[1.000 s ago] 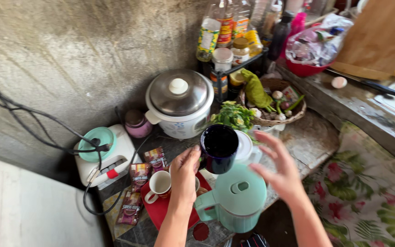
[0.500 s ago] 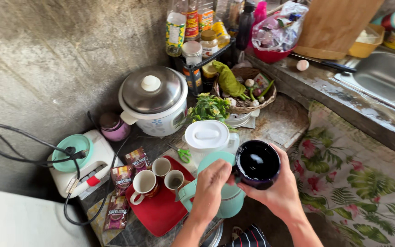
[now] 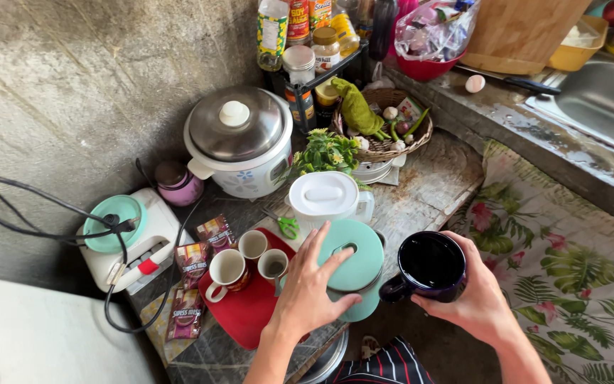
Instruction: The person pours hot water from an electric kettle into cups on a tray, plugs the kettle into a wall outlet and sets it on its base, then opens chocolate drink mix packets with scissors and pours the powder into the cups.
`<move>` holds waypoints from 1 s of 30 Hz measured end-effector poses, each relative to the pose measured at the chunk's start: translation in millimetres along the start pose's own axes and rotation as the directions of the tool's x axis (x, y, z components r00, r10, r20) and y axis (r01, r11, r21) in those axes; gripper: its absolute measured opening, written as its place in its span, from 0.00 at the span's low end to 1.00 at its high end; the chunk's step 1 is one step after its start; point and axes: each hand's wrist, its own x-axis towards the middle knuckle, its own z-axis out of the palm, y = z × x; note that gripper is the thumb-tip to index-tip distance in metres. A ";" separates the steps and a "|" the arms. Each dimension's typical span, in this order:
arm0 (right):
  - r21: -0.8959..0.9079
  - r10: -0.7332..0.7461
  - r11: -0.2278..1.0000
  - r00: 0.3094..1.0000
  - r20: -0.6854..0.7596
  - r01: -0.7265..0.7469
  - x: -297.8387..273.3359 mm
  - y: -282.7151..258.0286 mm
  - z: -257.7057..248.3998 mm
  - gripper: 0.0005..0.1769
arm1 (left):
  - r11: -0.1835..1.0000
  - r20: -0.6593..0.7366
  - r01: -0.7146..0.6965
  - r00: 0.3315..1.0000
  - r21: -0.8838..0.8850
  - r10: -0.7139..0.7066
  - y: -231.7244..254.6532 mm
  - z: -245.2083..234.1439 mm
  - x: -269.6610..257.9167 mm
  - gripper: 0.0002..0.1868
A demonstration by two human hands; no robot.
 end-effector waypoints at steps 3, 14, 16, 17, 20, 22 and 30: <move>0.037 -0.002 0.999 1.000 0.031 0.001 1.8 -0.9 2.3 0.58 | 0.998 -0.063 -0.054 0.997 -0.029 0.052 -6.4 1.6 1.6 0.33; -0.179 -0.069 0.977 0.970 0.233 0.113 35.1 -37.3 1.4 0.59 | 0.787 -0.292 -0.116 0.953 -0.606 -0.084 -32.0 -1.3 -16.4 0.32; -0.282 -0.028 0.953 0.956 0.290 0.113 40.2 -49.8 1.7 0.59 | 0.785 -0.299 -0.115 0.950 -0.608 -0.092 -32.3 1.8 -19.9 0.32; -0.340 0.005 0.934 0.948 0.319 0.109 43.0 -56.6 2.2 0.58 | 0.786 -0.309 -0.127 0.947 -0.606 -0.085 -32.4 3.0 -20.5 0.33; -0.480 0.094 0.870 0.918 0.386 0.113 50.5 -76.4 4.4 0.58 | 0.733 -0.309 -0.143 0.946 -0.665 -0.096 -32.3 4.7 -21.5 0.33; -0.549 0.140 0.827 0.899 0.414 0.124 54.6 -86.9 6.0 0.59 | 0.684 -0.293 -0.141 0.949 -0.716 -0.112 -33.7 4.8 -22.2 0.33; -0.719 0.240 0.652 0.834 0.497 0.241 66.5 -111.2 21.1 0.63 | 0.646 -0.270 -0.140 0.957 -0.751 -0.105 -39.1 2.8 -22.1 0.34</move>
